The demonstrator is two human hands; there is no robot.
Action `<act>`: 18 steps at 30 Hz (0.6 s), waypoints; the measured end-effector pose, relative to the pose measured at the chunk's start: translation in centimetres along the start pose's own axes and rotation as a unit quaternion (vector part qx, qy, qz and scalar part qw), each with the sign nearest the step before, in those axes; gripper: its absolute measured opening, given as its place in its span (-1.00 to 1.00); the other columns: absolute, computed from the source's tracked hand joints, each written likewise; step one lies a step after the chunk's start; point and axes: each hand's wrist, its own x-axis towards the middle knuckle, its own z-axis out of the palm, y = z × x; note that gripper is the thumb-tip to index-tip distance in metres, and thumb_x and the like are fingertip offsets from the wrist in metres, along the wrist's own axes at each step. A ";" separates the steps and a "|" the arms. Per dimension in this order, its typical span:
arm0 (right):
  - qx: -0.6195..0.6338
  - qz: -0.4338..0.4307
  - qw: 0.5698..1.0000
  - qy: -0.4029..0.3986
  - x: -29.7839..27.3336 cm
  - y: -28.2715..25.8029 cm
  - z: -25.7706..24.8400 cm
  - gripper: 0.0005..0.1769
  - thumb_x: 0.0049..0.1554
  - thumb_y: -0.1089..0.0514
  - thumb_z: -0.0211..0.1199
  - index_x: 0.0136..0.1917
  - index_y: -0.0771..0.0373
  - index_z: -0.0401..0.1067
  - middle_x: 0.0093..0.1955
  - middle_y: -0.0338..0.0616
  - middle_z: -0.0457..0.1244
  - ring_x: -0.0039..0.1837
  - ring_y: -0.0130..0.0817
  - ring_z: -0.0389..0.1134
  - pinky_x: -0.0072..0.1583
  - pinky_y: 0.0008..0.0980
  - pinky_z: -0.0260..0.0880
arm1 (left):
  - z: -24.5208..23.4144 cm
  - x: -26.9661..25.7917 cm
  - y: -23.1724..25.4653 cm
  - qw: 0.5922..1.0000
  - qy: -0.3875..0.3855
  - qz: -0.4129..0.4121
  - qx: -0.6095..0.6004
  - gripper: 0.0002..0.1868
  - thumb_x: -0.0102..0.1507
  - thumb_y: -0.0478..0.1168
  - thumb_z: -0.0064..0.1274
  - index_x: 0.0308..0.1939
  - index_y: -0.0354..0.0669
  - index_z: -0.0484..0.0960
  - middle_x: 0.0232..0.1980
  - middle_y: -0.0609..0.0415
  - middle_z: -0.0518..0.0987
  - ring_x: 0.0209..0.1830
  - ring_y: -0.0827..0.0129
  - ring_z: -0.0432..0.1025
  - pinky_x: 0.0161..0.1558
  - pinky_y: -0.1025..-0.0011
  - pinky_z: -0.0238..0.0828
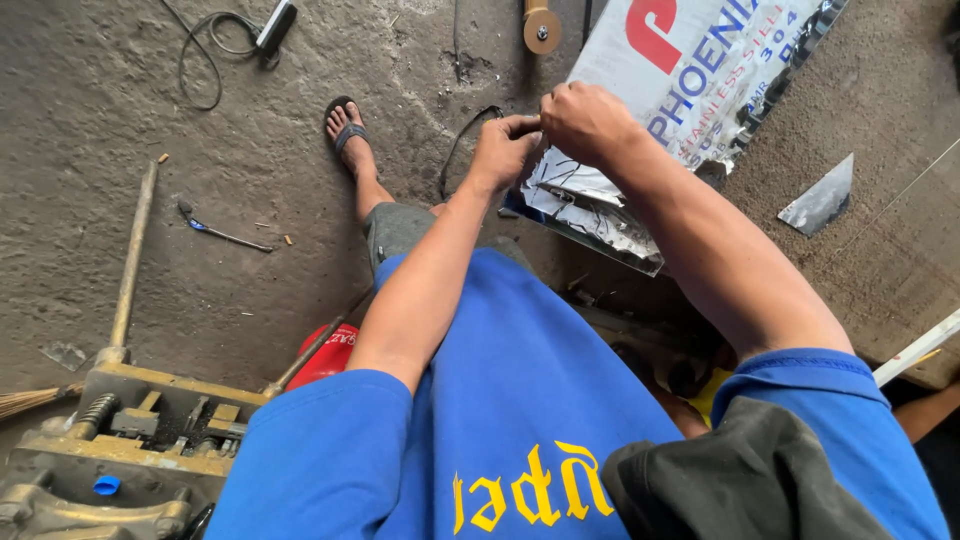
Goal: Peeling off the protective plastic film from a stainless steel sheet using hands and a small scraping tool.
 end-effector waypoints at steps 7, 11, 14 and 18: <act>0.174 0.099 0.971 0.130 -3.2 3.2 2.8 -0.82 0.07 0.57 -0.05 -0.08 0.48 0.31 -0.12 0.28 0.28 -0.10 0.24 0.34 -0.12 0.07 0.37 | -1.4 -1.7 4.2 0.973 0.054 0.096 0.204 -0.74 0.19 -0.05 0.15 -0.10 0.05 0.79 -0.09 0.17 0.79 -0.06 0.42 0.65 -0.01 0.43 0.51; 0.323 0.236 0.852 0.337 -9.5 5.2 8.1 -0.84 0.34 0.23 0.20 0.03 0.41 0.48 0.00 0.16 0.37 0.02 0.00 0.37 0.07 -0.07 0.38 | -2.5 0.5 5.6 0.851 -0.047 0.322 0.413 -0.88 0.27 -0.22 0.22 -0.12 -0.06 0.72 -0.18 0.08 0.71 -0.20 0.25 0.56 -0.19 0.31 0.56; 0.297 0.334 0.801 0.398 -14.8 5.9 14.1 -0.80 0.31 0.17 0.27 0.11 0.36 0.48 0.05 0.12 0.36 0.08 -0.04 0.34 0.13 -0.09 0.33 | -2.4 1.9 7.8 0.735 -0.139 0.405 0.526 -0.87 0.27 -0.43 0.03 -0.28 -0.17 0.65 -0.35 0.09 0.55 -0.34 0.28 0.37 -0.33 0.37 0.41; 0.232 0.383 0.759 0.473 -20.0 6.3 21.5 -0.49 0.34 0.06 0.26 0.36 0.52 0.32 0.26 0.37 0.24 0.28 0.26 0.22 0.30 0.13 0.21 | -1.7 3.4 9.9 0.578 -0.233 0.461 0.632 -0.73 0.28 -0.53 -0.02 -0.48 -0.18 0.55 -0.46 0.13 0.51 -0.48 0.37 0.30 -0.43 0.39 0.41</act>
